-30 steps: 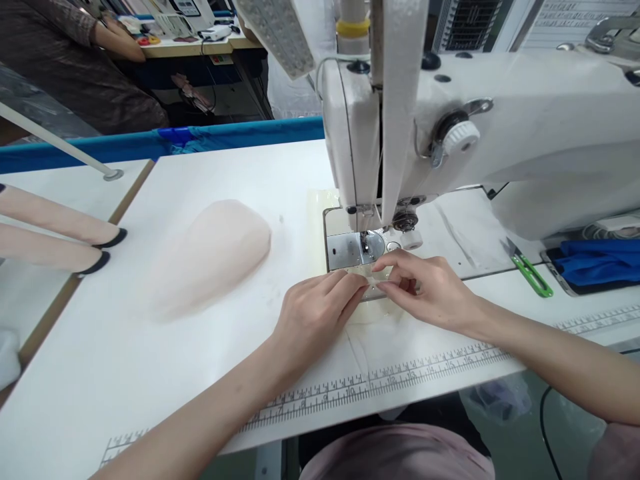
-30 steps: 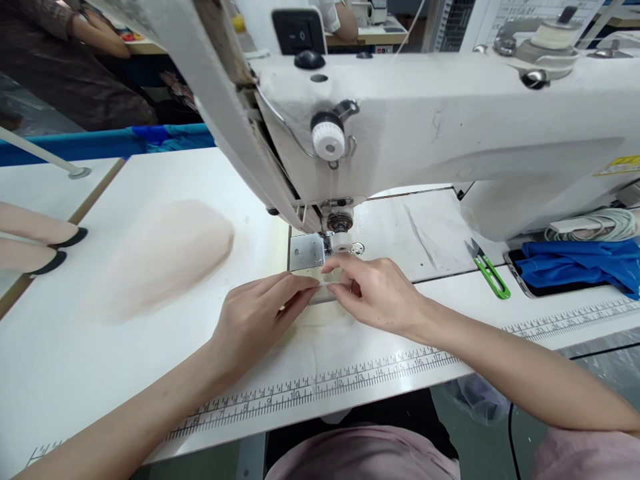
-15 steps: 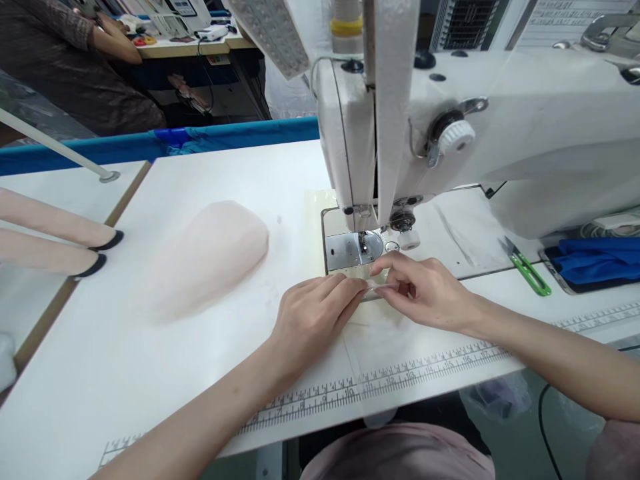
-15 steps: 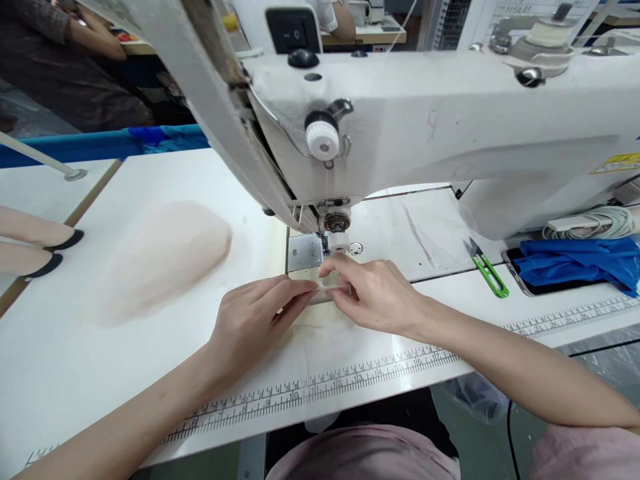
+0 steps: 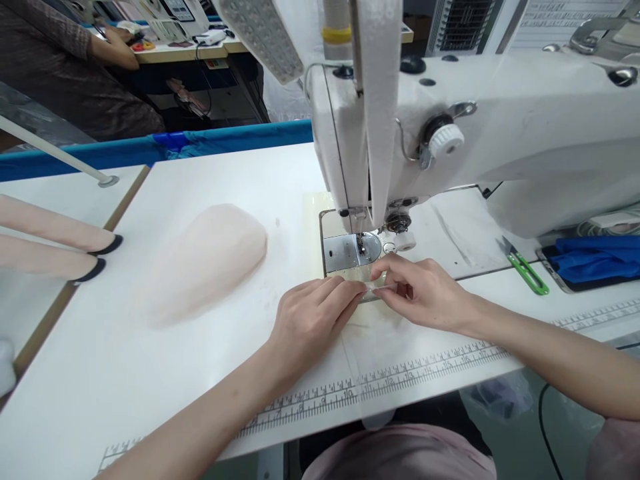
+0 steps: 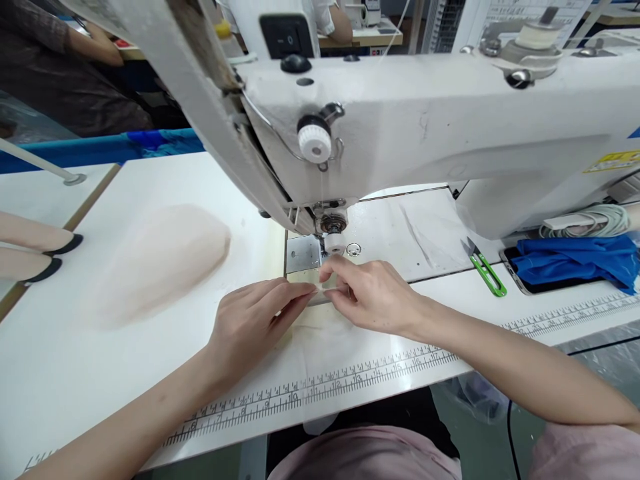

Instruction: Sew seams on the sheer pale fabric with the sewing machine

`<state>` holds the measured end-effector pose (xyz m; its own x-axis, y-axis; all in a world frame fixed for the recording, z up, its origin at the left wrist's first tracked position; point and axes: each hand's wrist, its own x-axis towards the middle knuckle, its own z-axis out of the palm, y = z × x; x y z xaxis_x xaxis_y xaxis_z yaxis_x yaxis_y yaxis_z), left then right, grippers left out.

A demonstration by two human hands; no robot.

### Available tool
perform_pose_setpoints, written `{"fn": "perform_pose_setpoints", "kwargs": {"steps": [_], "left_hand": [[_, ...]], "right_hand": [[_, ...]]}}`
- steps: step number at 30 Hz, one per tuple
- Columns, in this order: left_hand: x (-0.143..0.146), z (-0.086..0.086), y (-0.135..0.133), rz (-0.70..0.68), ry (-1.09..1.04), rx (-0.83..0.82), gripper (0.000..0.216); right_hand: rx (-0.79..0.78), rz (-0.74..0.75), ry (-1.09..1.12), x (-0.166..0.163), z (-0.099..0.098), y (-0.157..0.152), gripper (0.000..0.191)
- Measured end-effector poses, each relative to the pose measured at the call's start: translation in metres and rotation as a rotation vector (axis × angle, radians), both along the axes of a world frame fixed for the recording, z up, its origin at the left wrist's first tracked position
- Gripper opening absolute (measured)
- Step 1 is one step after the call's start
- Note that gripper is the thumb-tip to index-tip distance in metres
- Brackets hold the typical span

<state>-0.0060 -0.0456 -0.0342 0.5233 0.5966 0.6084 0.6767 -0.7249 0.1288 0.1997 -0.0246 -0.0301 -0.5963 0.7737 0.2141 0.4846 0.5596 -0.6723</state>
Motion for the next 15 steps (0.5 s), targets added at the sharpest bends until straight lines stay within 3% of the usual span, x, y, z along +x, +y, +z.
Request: {"fn": "perform_pose_setpoints", "kwargs": {"steps": [15], "left_hand": [[-0.0009,-0.0015,-0.0001,0.008,0.01,0.003,0.004]], "right_hand": [[-0.015,0.007,0.002,0.0001,-0.0006,0.0015,0.014]]}}
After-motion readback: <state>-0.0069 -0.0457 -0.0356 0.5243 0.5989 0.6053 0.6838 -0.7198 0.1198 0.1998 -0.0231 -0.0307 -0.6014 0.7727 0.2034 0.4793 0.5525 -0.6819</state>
